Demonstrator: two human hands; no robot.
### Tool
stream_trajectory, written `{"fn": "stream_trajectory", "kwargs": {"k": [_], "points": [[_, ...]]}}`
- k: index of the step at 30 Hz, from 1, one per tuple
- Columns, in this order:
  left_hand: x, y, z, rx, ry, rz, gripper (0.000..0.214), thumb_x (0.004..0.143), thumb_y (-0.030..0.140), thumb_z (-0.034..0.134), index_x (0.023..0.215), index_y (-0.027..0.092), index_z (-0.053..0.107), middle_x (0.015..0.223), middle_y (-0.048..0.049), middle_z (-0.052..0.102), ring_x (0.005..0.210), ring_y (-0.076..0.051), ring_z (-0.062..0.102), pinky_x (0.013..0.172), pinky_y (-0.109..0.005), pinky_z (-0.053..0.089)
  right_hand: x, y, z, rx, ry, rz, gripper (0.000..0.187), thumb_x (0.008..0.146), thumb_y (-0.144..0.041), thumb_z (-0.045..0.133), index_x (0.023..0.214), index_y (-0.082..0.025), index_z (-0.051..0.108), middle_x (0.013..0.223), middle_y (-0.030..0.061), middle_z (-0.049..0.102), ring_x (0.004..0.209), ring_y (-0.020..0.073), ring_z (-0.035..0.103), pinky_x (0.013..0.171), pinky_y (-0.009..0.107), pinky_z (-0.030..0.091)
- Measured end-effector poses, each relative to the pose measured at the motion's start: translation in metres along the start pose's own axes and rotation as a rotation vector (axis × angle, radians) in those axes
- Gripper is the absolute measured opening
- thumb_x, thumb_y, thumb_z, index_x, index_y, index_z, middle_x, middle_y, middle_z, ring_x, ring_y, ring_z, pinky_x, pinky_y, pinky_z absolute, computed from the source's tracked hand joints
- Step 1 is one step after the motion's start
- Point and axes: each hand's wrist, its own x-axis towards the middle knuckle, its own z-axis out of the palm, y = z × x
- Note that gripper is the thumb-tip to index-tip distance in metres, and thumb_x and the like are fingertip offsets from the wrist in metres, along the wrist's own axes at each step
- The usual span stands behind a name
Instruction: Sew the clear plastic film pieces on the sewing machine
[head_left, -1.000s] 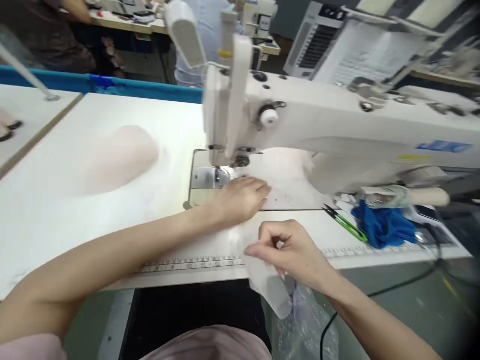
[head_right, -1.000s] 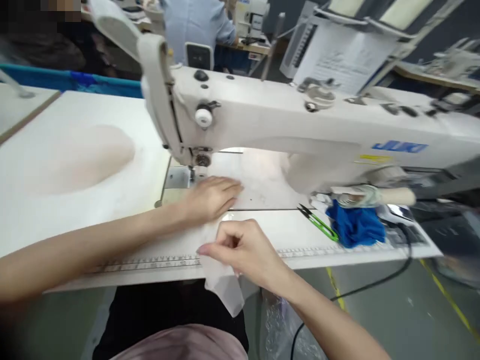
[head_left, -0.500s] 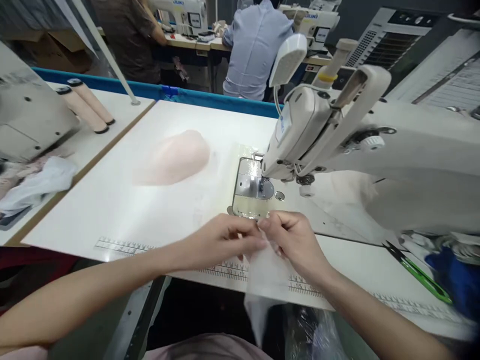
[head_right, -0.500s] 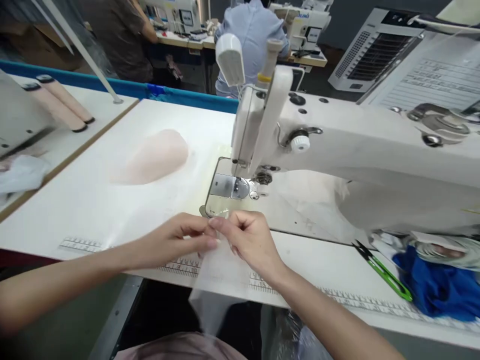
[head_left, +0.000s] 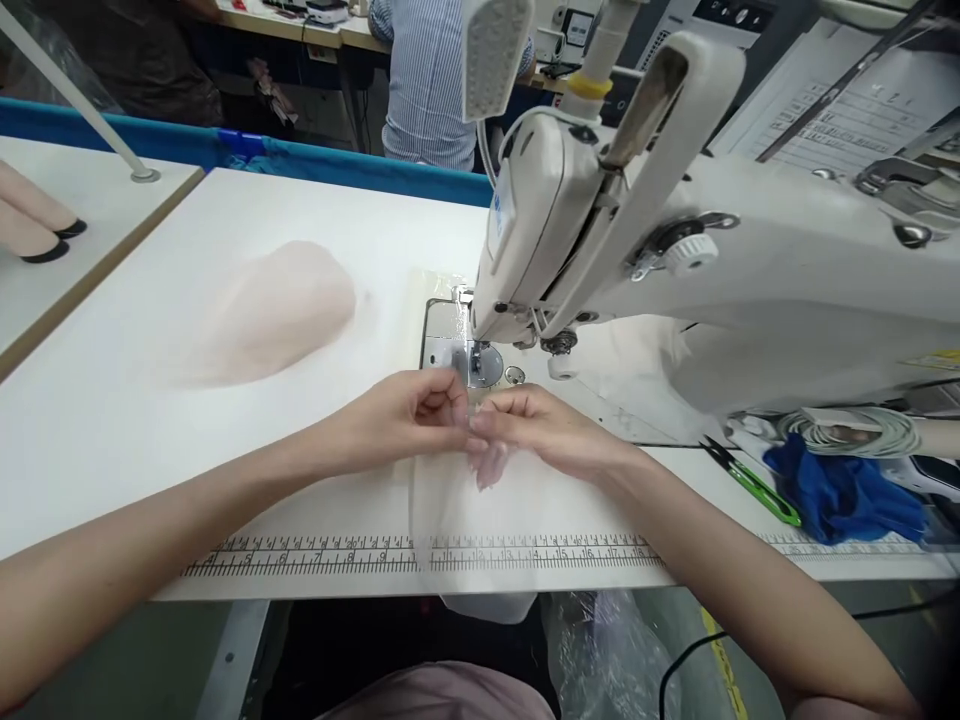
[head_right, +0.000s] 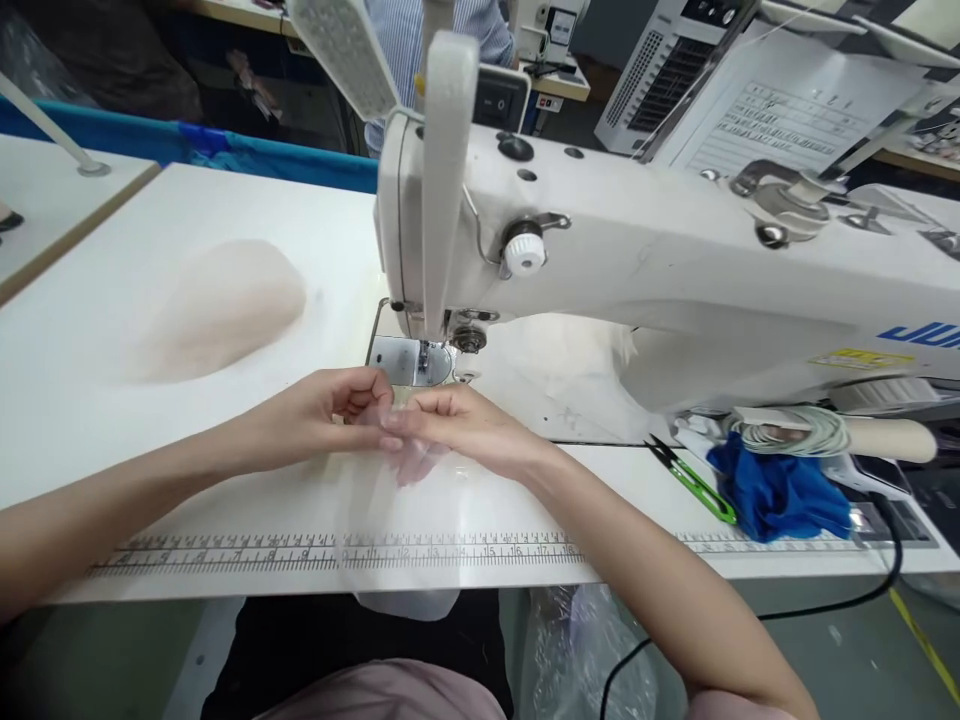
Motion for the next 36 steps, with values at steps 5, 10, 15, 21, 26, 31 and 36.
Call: {"fn": "stream_trajectory", "kwargs": {"k": [5,10,15,21,26,31,36], "points": [[0.010,-0.009,0.003,0.155,0.085,-0.012,0.017,0.085,0.033,0.063,0.082,0.020,0.053,0.050,0.0110,0.033,0.046,-0.007,0.031,0.044,-0.018,0.026,-0.004,-0.007,-0.019,-0.341,0.164,-0.063,0.016,0.085,-0.037,0.069,0.088,-0.022,0.071,0.088,-0.0018,0.070,0.081,0.0097,0.063,0.073,0.023,0.049],[0.006,-0.018,0.007,0.438,0.298,0.100,0.009,0.089,0.030,0.060,0.086,0.021,0.057,0.049,0.0120,0.030,0.043,-0.006,0.034,0.046,-0.017,0.029,-0.010,-0.002,-0.012,-0.587,0.474,-0.098,0.012,0.086,-0.034,0.066,0.083,-0.023,0.072,0.058,-0.0061,0.060,0.052,0.0075,0.050,0.050,0.022,0.037],[0.001,-0.025,0.012,0.583,0.357,0.222,0.011,0.094,0.024,0.055,0.100,0.022,0.064,0.054,0.0103,0.057,0.048,-0.005,0.056,0.049,-0.014,0.039,-0.013,0.013,0.002,-0.627,0.490,-0.243,0.015,0.095,-0.030,0.054,0.091,-0.022,0.066,0.062,-0.0042,0.064,0.056,0.0101,0.060,0.055,0.023,0.045],[0.000,-0.027,0.014,0.752,0.399,0.352,0.017,0.095,0.019,0.049,0.102,0.019,0.065,0.064,0.0069,0.068,0.050,-0.006,0.059,0.050,-0.015,0.040,-0.009,0.023,0.002,-0.868,0.586,-0.492,0.007,0.093,-0.021,0.057,0.093,-0.020,0.064,0.070,-0.0030,0.066,0.061,0.0097,0.062,0.058,0.021,0.048],[-0.001,-0.027,0.014,0.814,0.438,0.369,0.017,0.098,0.026,0.048,0.092,0.020,0.062,0.058,0.0078,0.064,0.047,-0.007,0.057,0.047,-0.016,0.039,-0.007,0.028,0.002,-0.891,0.617,-0.566,0.008,0.093,-0.023,0.059,0.099,-0.021,0.063,0.067,-0.0053,0.064,0.057,0.0072,0.060,0.058,0.019,0.049],[-0.001,-0.026,0.016,0.826,0.451,0.386,0.016,0.097,0.025,0.048,0.090,0.020,0.061,0.057,0.0073,0.064,0.046,-0.007,0.055,0.047,-0.017,0.038,-0.007,0.028,0.004,-0.877,0.594,-0.565,0.010,0.094,-0.024,0.056,0.102,-0.022,0.061,0.066,-0.0061,0.062,0.054,0.0069,0.058,0.056,0.019,0.048],[-0.001,-0.026,0.016,0.827,0.444,0.379,0.016,0.098,0.025,0.047,0.090,0.020,0.060,0.058,0.0070,0.065,0.046,-0.007,0.056,0.047,-0.017,0.038,-0.008,0.027,0.004,-0.872,0.535,-0.531,0.014,0.093,-0.022,0.055,0.107,-0.021,0.056,0.064,-0.0071,0.059,0.055,0.0078,0.057,0.057,0.020,0.048]]}}
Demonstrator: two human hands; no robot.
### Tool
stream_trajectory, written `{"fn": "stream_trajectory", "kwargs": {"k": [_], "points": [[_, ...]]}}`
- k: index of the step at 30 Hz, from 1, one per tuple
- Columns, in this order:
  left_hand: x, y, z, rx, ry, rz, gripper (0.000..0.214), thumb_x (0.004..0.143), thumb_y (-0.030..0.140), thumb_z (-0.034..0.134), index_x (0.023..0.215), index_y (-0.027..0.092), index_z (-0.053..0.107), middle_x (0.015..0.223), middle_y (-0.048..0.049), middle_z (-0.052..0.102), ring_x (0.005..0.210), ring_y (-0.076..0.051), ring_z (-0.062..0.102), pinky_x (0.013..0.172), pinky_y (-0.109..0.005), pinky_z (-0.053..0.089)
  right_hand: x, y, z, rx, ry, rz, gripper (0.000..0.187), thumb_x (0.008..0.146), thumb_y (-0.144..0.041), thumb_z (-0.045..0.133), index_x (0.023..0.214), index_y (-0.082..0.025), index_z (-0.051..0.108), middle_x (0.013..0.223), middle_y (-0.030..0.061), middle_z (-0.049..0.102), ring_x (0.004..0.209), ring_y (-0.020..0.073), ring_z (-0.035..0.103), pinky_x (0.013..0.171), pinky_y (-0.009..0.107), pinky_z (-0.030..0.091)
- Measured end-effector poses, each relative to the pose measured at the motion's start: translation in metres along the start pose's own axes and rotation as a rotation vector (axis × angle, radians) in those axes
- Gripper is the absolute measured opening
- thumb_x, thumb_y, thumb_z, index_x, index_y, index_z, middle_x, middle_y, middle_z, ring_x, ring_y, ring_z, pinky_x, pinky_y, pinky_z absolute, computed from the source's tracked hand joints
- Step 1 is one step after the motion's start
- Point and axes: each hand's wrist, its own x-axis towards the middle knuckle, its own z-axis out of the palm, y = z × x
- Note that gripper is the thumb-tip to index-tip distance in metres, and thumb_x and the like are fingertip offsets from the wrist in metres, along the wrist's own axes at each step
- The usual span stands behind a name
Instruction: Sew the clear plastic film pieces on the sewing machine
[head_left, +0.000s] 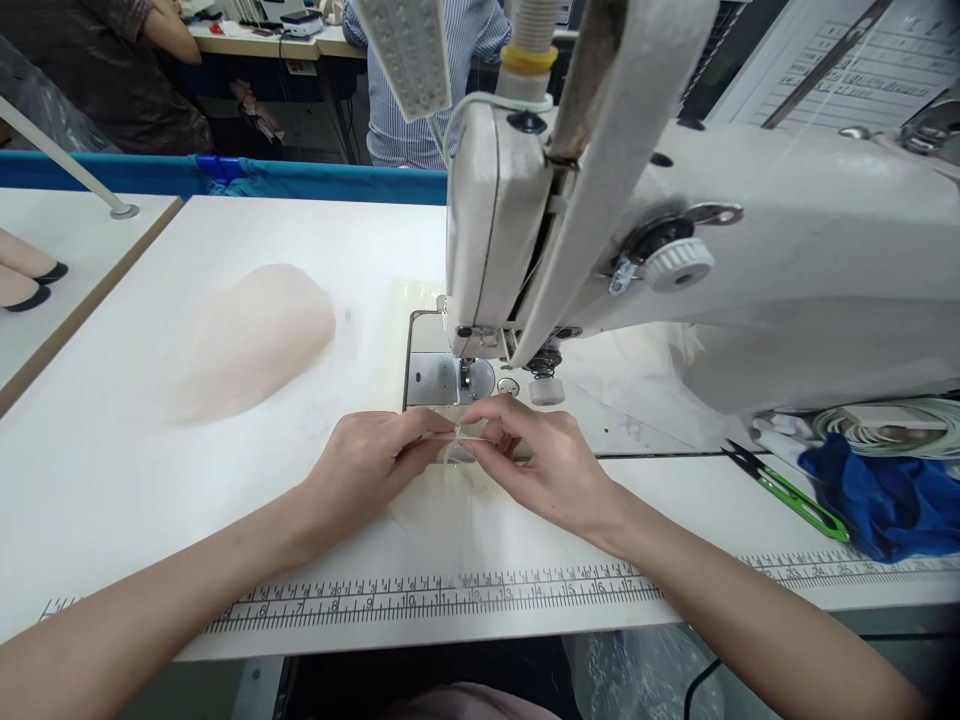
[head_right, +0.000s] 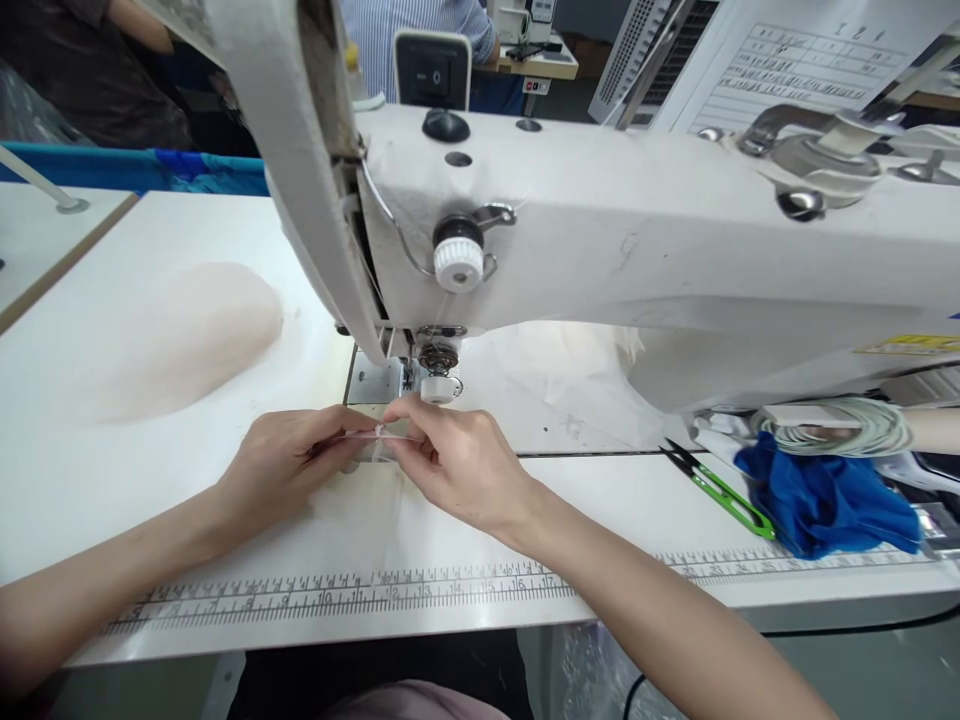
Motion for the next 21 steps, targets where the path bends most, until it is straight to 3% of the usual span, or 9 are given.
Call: {"fn": "stream_trajectory", "kwargs": {"k": [6,10,16,21], "points": [[-0.0001,0.0002,0.0003,-0.017,-0.007,0.018,0.014,0.098,0.025,0.047,0.094,0.020,0.060,0.067,0.0050,0.070,0.051,-0.008,0.061,0.049,-0.017,0.041,0.0009,0.0010,-0.0002,-0.014,-0.063,-0.018,0.007,0.094,-0.022,0.051,0.100,-0.021,0.053,0.063,-0.0066,0.057,0.056,0.0089,0.056,0.052,0.020,0.044],[0.0005,0.0008,0.0006,0.037,0.055,0.079,0.015,0.098,0.025,0.047,0.089,0.019,0.058,0.065,0.0056,0.069,0.051,-0.008,0.060,0.049,-0.017,0.042,0.0008,0.0020,0.0005,-0.044,-0.055,-0.070,0.011,0.094,-0.019,0.049,0.104,-0.020,0.053,0.063,-0.0067,0.056,0.054,0.0082,0.054,0.051,0.019,0.043],[0.0007,0.0009,-0.0017,0.099,0.121,0.162,0.018,0.097,0.026,0.052,0.081,0.019,0.055,0.055,0.0068,0.060,0.045,-0.007,0.053,0.047,-0.018,0.038,-0.0002,0.0041,0.0008,-0.162,0.011,-0.209,0.018,0.094,-0.016,0.047,0.109,-0.020,0.056,0.072,-0.0047,0.064,0.052,0.0062,0.052,0.051,0.019,0.042],[-0.0013,0.0003,-0.0026,0.106,0.105,0.191,0.015,0.097,0.026,0.052,0.085,0.020,0.058,0.061,0.0054,0.063,0.047,-0.008,0.053,0.050,-0.021,0.040,-0.0021,0.0055,0.0009,-0.353,0.089,-0.321,0.014,0.095,-0.016,0.046,0.100,-0.019,0.059,0.060,-0.0067,0.061,0.047,0.0063,0.049,0.045,0.021,0.037]]}}
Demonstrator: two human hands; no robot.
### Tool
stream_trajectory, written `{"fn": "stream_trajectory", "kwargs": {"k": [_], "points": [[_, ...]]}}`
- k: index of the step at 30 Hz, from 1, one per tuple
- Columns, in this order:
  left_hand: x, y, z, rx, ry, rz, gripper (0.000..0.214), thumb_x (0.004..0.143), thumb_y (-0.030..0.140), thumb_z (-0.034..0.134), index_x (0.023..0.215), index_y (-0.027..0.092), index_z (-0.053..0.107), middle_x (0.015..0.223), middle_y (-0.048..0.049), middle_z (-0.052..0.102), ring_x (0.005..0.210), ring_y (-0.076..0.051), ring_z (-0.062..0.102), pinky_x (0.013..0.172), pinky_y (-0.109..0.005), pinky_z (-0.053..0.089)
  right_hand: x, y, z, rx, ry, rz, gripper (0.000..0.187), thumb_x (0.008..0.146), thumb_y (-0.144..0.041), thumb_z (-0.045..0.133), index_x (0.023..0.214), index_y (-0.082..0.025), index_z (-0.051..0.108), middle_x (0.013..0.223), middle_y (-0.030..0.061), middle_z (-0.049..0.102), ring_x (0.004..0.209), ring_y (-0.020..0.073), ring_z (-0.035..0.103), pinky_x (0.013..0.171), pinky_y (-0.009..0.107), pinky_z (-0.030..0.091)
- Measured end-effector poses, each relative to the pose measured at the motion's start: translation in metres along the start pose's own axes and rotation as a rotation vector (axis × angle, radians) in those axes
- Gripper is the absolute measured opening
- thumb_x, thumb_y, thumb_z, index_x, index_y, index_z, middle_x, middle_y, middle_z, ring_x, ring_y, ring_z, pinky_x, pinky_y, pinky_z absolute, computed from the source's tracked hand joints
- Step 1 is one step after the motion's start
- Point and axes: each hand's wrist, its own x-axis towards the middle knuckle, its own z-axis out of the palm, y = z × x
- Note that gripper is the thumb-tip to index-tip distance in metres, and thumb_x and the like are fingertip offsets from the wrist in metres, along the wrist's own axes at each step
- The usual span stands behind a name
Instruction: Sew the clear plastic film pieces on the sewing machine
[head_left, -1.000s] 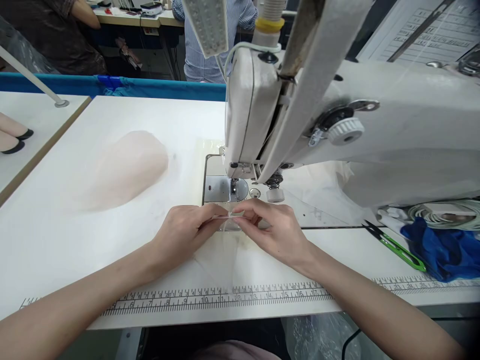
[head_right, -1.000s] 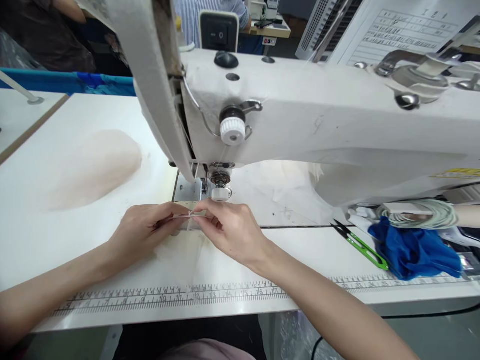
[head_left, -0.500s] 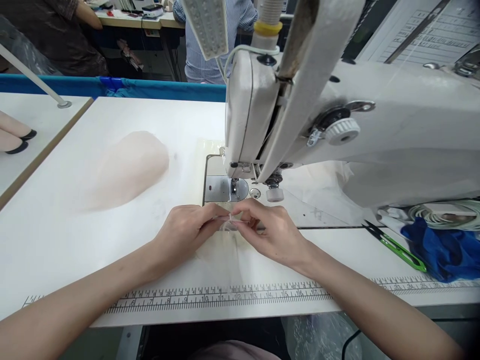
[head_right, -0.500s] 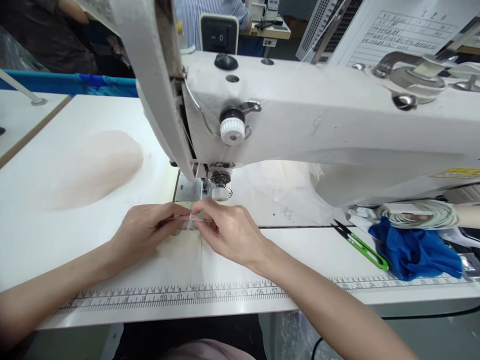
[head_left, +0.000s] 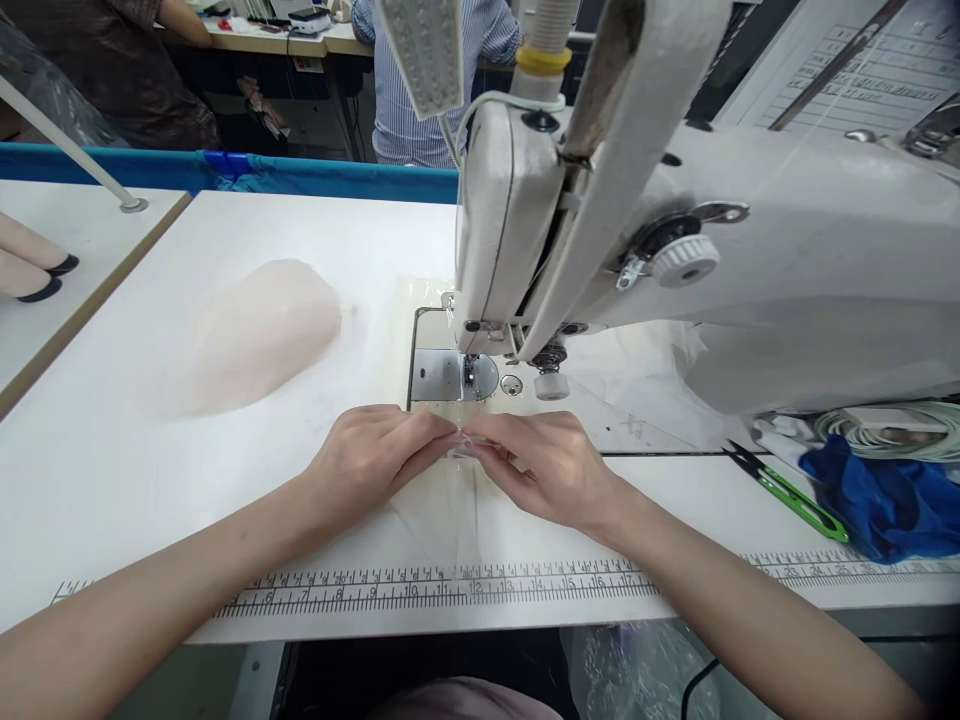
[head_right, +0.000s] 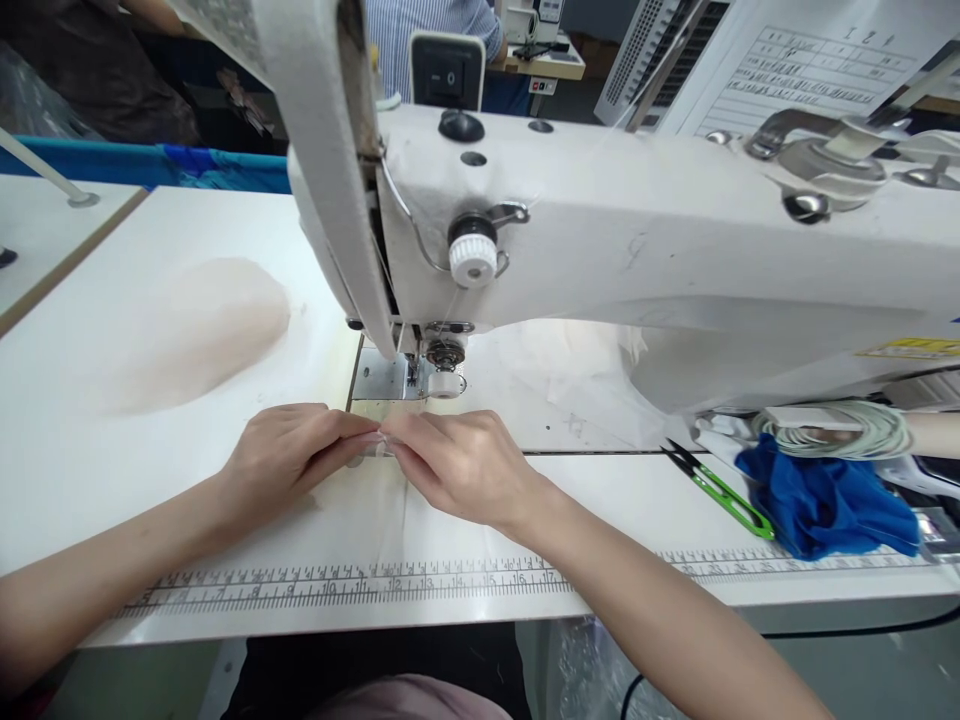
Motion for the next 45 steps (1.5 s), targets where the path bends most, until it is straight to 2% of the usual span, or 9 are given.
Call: {"fn": "stream_trajectory", "kwargs": {"k": [8,14,21,26,31,35,38,41,45], "points": [[-0.001,-0.001,-0.001,0.000,-0.005,0.066,0.007,0.096,0.025,0.054,0.093,0.021,0.057,0.067,0.0037,0.068,0.051,-0.010,0.058,0.053,-0.022,0.043,0.000,-0.001,-0.002,-0.147,0.038,-0.059,0.017,0.097,-0.018,0.047,0.092,-0.020,0.063,0.054,-0.0071,0.058,0.045,0.0062,0.046,0.041,0.022,0.034],[0.002,0.003,-0.001,-0.122,-0.085,-0.059,0.019,0.098,0.023,0.047,0.115,0.021,0.055,0.052,0.0108,0.055,0.042,-0.006,0.051,0.047,-0.017,0.040,-0.003,0.003,-0.006,-0.196,0.008,-0.217,0.023,0.092,-0.010,0.050,0.095,-0.025,0.067,0.056,-0.0057,0.060,0.048,0.0092,0.051,0.040,0.026,0.035],[-0.001,0.006,-0.003,-0.176,-0.045,-0.040,0.014,0.095,0.023,0.053,0.090,0.020,0.066,0.063,0.0047,0.067,0.051,-0.008,0.060,0.052,-0.019,0.045,-0.001,-0.002,-0.017,-0.197,0.011,-0.433,0.023,0.088,-0.007,0.054,0.082,-0.025,0.068,0.056,-0.0045,0.062,0.048,0.0098,0.052,0.039,0.026,0.037],[0.000,0.006,-0.002,-0.248,-0.349,-0.302,0.021,0.093,0.033,0.056,0.082,0.023,0.070,0.053,0.0063,0.061,0.044,-0.008,0.051,0.044,-0.020,0.034,0.000,-0.002,-0.011,0.065,-0.125,0.022,0.012,0.092,-0.015,0.055,0.088,-0.018,0.066,0.062,-0.0040,0.067,0.047,0.0077,0.054,0.045,0.023,0.038],[-0.001,0.000,0.008,0.167,-0.253,-0.241,0.022,0.089,0.037,0.060,0.103,0.020,0.064,0.058,0.0036,0.061,0.049,-0.014,0.051,0.051,-0.026,0.034,0.006,0.007,0.005,0.076,-0.202,0.363,0.014,0.091,-0.020,0.057,0.085,-0.020,0.069,0.063,-0.0040,0.066,0.050,0.0084,0.054,0.051,0.022,0.036],[0.001,0.001,0.008,0.339,-0.099,0.037,0.021,0.089,0.025,0.062,0.109,0.017,0.060,0.100,-0.0065,0.071,0.089,-0.022,0.064,0.075,-0.035,0.042,0.008,0.011,0.012,0.045,-0.171,0.467,0.016,0.091,-0.026,0.057,0.084,-0.023,0.071,0.061,-0.0024,0.063,0.057,0.0119,0.056,0.058,0.025,0.039],[-0.001,0.007,0.007,0.438,-0.028,0.237,0.015,0.089,0.012,0.059,0.101,0.020,0.064,0.105,-0.0023,0.071,0.096,-0.020,0.063,0.085,-0.037,0.040,0.009,0.014,0.013,0.049,-0.173,0.510,0.018,0.093,-0.029,0.056,0.087,-0.024,0.072,0.061,-0.0018,0.063,0.060,0.0132,0.056,0.059,0.026,0.039],[-0.006,0.012,0.005,0.494,-0.095,0.275,0.018,0.093,0.012,0.055,0.104,0.021,0.066,0.115,0.0007,0.070,0.101,-0.018,0.062,0.087,-0.037,0.039,0.010,0.018,0.010,0.002,-0.167,0.515,0.018,0.092,-0.031,0.056,0.087,-0.023,0.073,0.065,-0.0016,0.064,0.061,0.0130,0.056,0.059,0.026,0.037],[-0.005,0.006,0.007,0.492,-0.199,0.199,0.026,0.098,0.017,0.051,0.122,0.018,0.060,0.128,0.0021,0.065,0.112,-0.020,0.059,0.089,-0.039,0.039,0.009,0.021,-0.002,-0.370,-0.140,0.441,0.025,0.095,-0.031,0.052,0.093,-0.019,0.074,0.068,0.0017,0.067,0.058,0.0141,0.053,0.056,0.028,0.031]]}}
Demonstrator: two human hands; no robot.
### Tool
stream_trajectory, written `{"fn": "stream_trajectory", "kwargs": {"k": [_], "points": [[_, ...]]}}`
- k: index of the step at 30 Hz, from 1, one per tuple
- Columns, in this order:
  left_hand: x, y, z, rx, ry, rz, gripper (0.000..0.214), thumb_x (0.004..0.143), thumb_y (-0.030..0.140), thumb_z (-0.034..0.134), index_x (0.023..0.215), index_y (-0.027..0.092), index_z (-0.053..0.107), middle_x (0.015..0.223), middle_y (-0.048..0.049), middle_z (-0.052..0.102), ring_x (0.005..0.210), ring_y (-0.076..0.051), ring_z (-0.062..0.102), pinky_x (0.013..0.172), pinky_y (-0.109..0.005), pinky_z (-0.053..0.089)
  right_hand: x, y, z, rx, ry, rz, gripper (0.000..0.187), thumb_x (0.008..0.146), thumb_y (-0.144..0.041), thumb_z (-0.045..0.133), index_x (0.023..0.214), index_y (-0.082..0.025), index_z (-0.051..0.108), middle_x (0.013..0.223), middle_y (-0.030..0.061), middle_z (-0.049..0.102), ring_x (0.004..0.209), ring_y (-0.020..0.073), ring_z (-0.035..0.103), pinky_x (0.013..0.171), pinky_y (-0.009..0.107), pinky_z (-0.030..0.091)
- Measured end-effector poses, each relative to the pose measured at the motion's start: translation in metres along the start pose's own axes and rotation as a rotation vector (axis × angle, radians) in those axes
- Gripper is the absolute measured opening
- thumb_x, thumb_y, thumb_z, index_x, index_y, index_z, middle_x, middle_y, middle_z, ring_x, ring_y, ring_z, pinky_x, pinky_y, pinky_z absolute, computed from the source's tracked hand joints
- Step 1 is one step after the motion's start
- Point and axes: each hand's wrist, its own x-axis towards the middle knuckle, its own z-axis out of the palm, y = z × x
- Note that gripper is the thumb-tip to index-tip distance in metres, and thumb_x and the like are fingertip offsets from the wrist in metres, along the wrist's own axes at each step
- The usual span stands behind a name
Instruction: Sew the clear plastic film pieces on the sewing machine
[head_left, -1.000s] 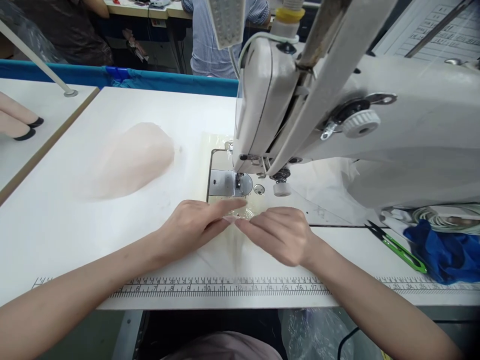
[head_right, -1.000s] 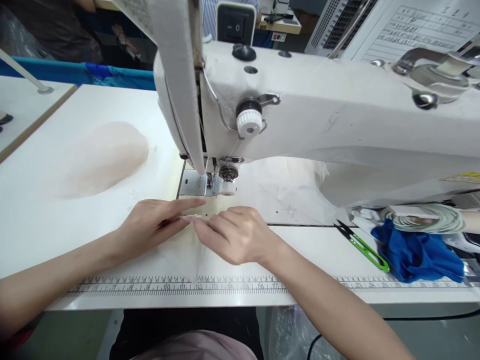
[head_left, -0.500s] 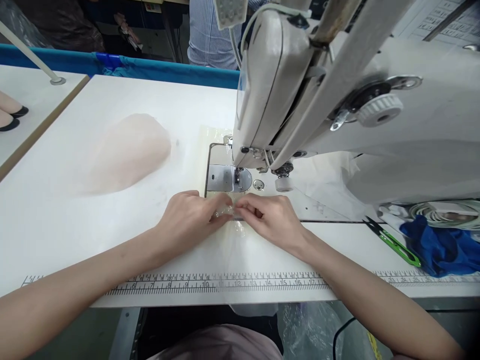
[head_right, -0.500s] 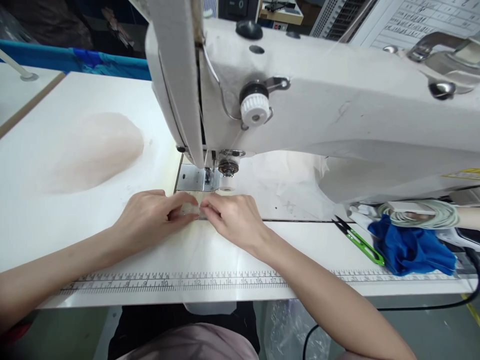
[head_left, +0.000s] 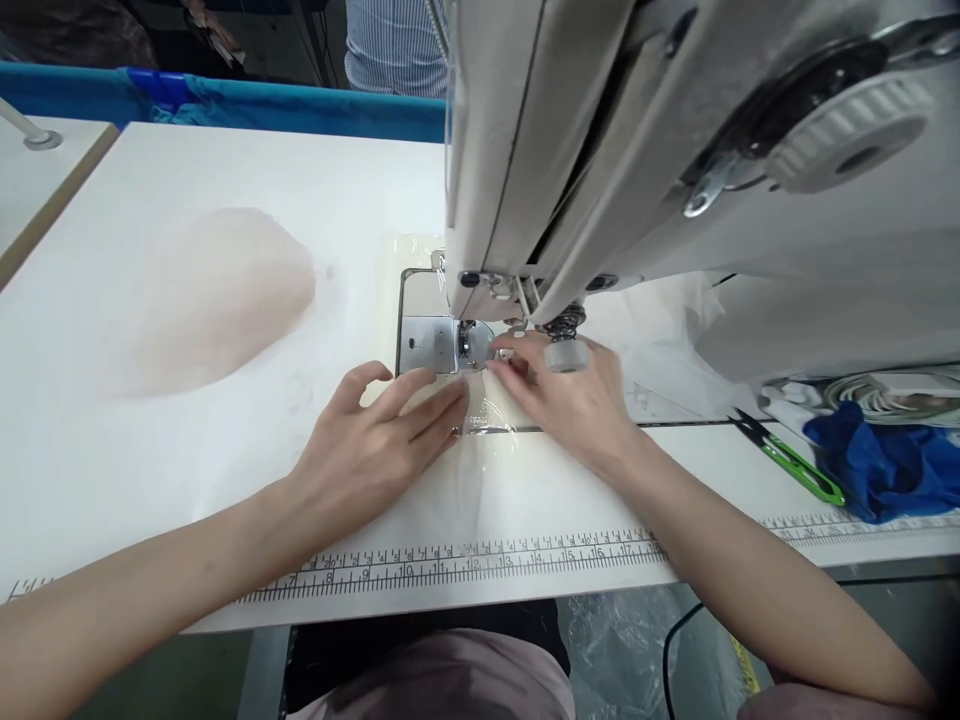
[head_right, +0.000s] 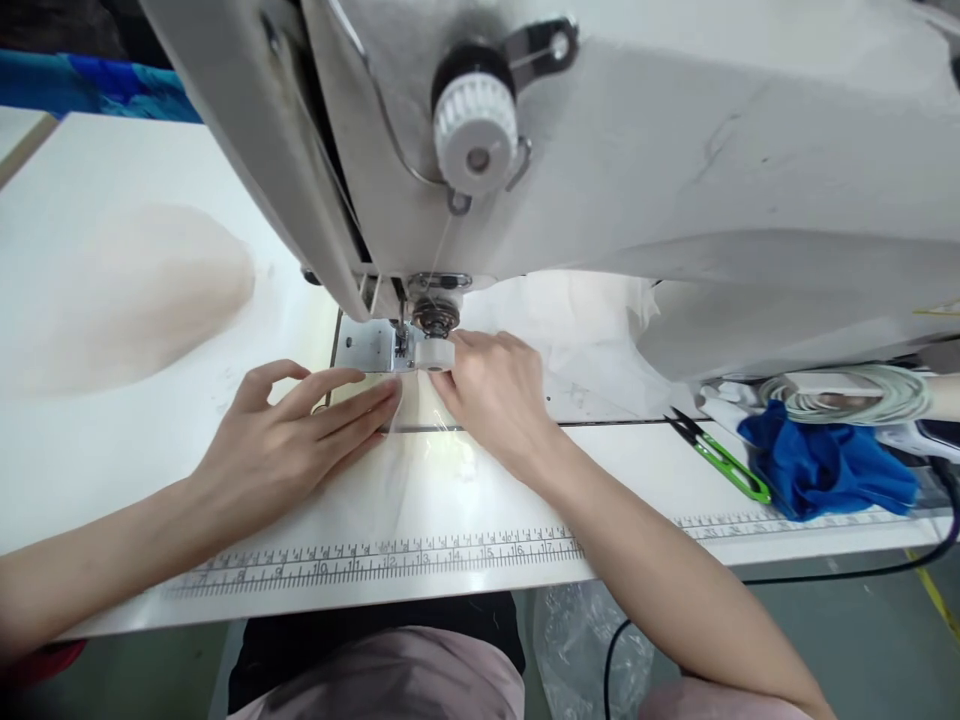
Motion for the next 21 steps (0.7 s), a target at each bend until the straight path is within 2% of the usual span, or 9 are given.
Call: {"fn": "stream_trajectory", "kwargs": {"k": [3,6,9,14,21], "points": [[0.006,-0.009,0.006,-0.045,0.011,-0.009,0.025,0.100,0.020,0.049,0.123,0.021,0.059,0.127,0.0049,0.065,0.115,-0.020,0.059,0.088,-0.040,0.037,-0.006,-0.001,-0.007,-0.174,0.096,-0.176,0.030,0.098,-0.030,0.046,0.102,-0.020,0.074,0.072,0.0016,0.069,0.058,0.0137,0.052,0.055,0.030,0.028],[0.010,-0.014,0.009,-0.066,-0.007,0.005,0.027,0.101,0.021,0.047,0.125,0.022,0.057,0.130,0.0046,0.063,0.118,-0.021,0.059,0.089,-0.040,0.035,-0.012,-0.008,-0.007,-0.208,0.061,-0.295,0.030,0.098,-0.028,0.047,0.115,-0.018,0.069,0.081,0.0026,0.071,0.074,0.0161,0.059,0.056,0.031,0.030],[0.010,-0.011,0.006,-0.043,-0.041,-0.025,0.030,0.101,0.023,0.047,0.129,0.020,0.056,0.131,0.0014,0.062,0.121,-0.023,0.057,0.090,-0.041,0.035,-0.014,-0.013,-0.002,-0.249,-0.004,-0.294,0.031,0.098,-0.029,0.048,0.115,-0.014,0.069,0.089,0.0060,0.071,0.089,0.0192,0.060,0.060,0.032,0.033],[0.009,-0.006,0.002,-0.026,-0.074,-0.055,0.035,0.101,0.032,0.045,0.131,0.018,0.056,0.131,-0.0030,0.062,0.124,-0.025,0.055,0.090,-0.042,0.037,-0.012,-0.011,0.002,-0.260,-0.025,-0.273,0.035,0.100,-0.033,0.044,0.117,-0.014,0.068,0.093,0.0089,0.071,0.097,0.0213,0.057,0.070,0.034,0.037],[0.011,-0.004,0.005,-0.013,-0.072,-0.075,0.037,0.101,0.035,0.044,0.130,0.015,0.057,0.132,-0.0059,0.062,0.125,-0.025,0.054,0.091,-0.043,0.037,-0.008,-0.009,0.002,-0.276,-0.050,-0.243,0.038,0.100,-0.037,0.045,0.123,-0.014,0.064,0.092,0.0086,0.071,0.092,0.0223,0.055,0.067,0.035,0.035]]}}
